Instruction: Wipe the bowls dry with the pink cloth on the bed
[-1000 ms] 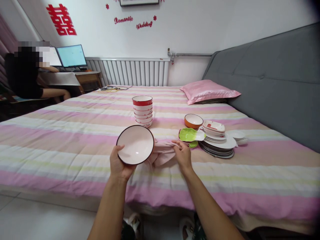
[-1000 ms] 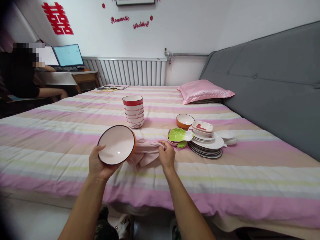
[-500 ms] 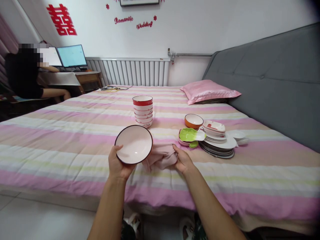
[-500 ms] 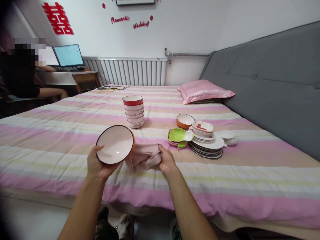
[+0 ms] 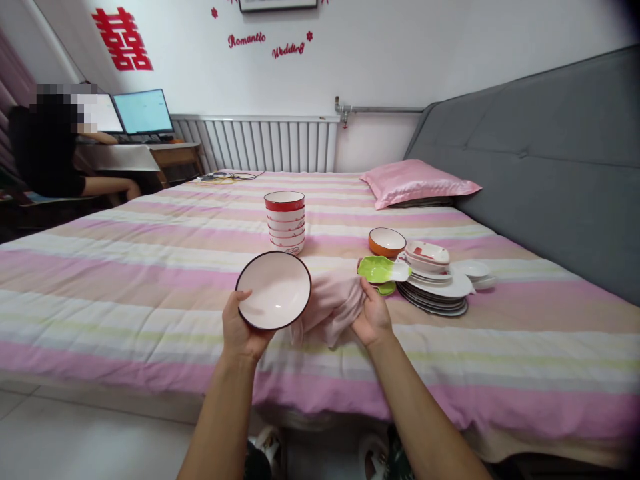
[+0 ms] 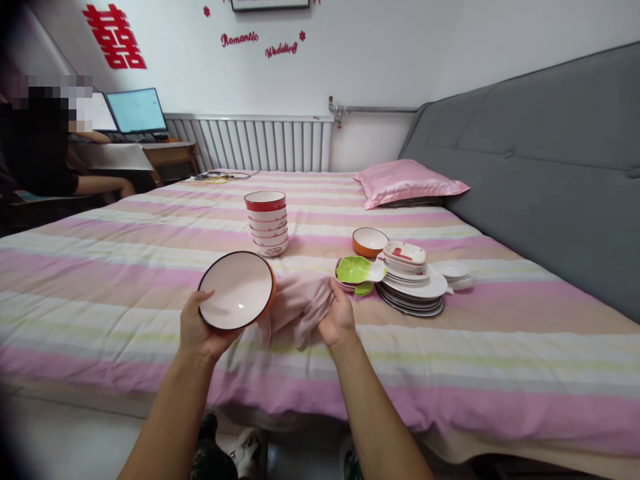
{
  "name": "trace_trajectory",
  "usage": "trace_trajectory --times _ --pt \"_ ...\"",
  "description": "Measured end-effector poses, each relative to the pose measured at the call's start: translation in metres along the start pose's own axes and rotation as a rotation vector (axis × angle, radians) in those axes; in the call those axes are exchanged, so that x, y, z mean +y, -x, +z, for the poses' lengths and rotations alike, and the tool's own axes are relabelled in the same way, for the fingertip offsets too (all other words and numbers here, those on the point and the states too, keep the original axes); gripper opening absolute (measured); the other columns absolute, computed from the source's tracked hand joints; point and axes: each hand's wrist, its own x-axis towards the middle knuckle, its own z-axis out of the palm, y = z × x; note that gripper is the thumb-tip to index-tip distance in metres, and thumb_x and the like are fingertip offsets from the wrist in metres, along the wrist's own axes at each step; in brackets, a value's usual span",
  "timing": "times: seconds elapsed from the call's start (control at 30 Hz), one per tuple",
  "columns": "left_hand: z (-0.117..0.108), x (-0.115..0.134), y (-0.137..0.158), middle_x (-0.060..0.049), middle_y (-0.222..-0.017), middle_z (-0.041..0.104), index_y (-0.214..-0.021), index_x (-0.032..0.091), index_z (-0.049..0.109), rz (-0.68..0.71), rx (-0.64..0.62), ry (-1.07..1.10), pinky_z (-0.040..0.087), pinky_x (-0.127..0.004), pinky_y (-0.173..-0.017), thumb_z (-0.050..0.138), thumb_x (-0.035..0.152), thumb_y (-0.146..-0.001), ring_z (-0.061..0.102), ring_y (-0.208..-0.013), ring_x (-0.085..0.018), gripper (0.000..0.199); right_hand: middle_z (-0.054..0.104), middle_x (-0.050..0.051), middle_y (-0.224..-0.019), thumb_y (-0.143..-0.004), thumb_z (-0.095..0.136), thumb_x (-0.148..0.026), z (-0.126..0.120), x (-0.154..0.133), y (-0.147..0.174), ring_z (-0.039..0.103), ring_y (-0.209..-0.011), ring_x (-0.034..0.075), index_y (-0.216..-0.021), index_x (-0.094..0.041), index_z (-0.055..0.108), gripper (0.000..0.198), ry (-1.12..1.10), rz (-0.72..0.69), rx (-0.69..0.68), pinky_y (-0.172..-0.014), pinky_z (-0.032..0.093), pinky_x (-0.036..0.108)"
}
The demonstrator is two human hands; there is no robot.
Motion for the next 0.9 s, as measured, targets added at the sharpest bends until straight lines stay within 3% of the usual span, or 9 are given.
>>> trace_trajectory --times 0.13,0.3,0.43,0.63,0.77,0.9 --pt "0.001 -0.001 0.001 -0.009 -0.094 0.067 -0.104 0.018 0.062 -0.001 0.004 0.008 0.056 -0.041 -0.074 0.059 0.021 -0.064 0.064 -0.086 -0.027 0.041 0.073 0.004 -0.091 -0.084 0.05 -0.041 0.002 0.0 0.004 0.064 -0.102 0.02 -0.09 -0.021 0.068 0.027 0.006 -0.021 0.001 -0.089 0.051 0.036" --pt "0.002 -0.001 0.002 -0.008 -0.096 0.067 -0.1 0.016 0.064 0.0 0.006 0.001 0.056 -0.044 -0.075 0.058 0.02 -0.064 0.064 -0.087 -0.027 0.036 0.073 0.004 -0.092 -0.089 0.046 -0.038 0.005 -0.004 0.007 0.065 -0.099 0.018 -0.103 -0.02 0.066 0.031 -0.126 0.053 0.02 -0.092 0.049 0.035" --pt "0.004 -0.003 0.002 -0.008 -0.094 0.067 -0.094 0.016 0.065 0.047 0.049 -0.014 0.056 -0.041 -0.077 0.059 0.02 -0.065 0.063 -0.089 -0.027 0.031 0.073 0.001 -0.093 -0.092 0.042 -0.035 0.006 -0.011 0.007 0.065 -0.098 0.014 -0.107 -0.022 0.064 0.03 -0.198 -0.012 0.042 -0.094 0.048 0.031" --pt "0.004 -0.006 -0.002 -0.004 -0.089 0.067 -0.088 0.018 0.065 0.19 0.172 -0.037 0.055 -0.032 -0.075 0.063 0.02 -0.063 0.063 -0.086 -0.022 0.025 0.072 0.0 -0.087 -0.086 0.054 -0.039 0.003 -0.015 0.006 0.068 -0.084 0.014 -0.101 -0.021 0.066 0.026 -0.15 -0.109 0.08 -0.083 0.052 0.028" --pt "0.003 -0.009 -0.003 -0.003 -0.086 0.066 -0.088 0.018 0.064 0.209 0.208 -0.091 0.053 -0.028 -0.07 0.065 0.022 -0.063 0.063 -0.08 -0.019 0.026 0.071 -0.003 -0.082 -0.077 0.065 -0.039 0.004 -0.003 0.009 0.067 -0.073 0.013 -0.095 -0.022 0.064 0.025 -0.068 -0.117 0.056 -0.071 0.054 0.026" --pt "0.002 -0.016 -0.006 -0.003 -0.085 0.066 -0.089 0.018 0.064 0.202 0.199 -0.18 0.05 -0.025 -0.064 0.07 0.027 -0.061 0.063 -0.076 -0.018 0.029 0.07 -0.003 -0.079 -0.074 0.07 -0.038 0.007 0.011 0.011 0.066 -0.072 0.013 -0.086 -0.02 0.063 0.023 0.014 -0.123 -0.011 -0.069 0.054 0.025"
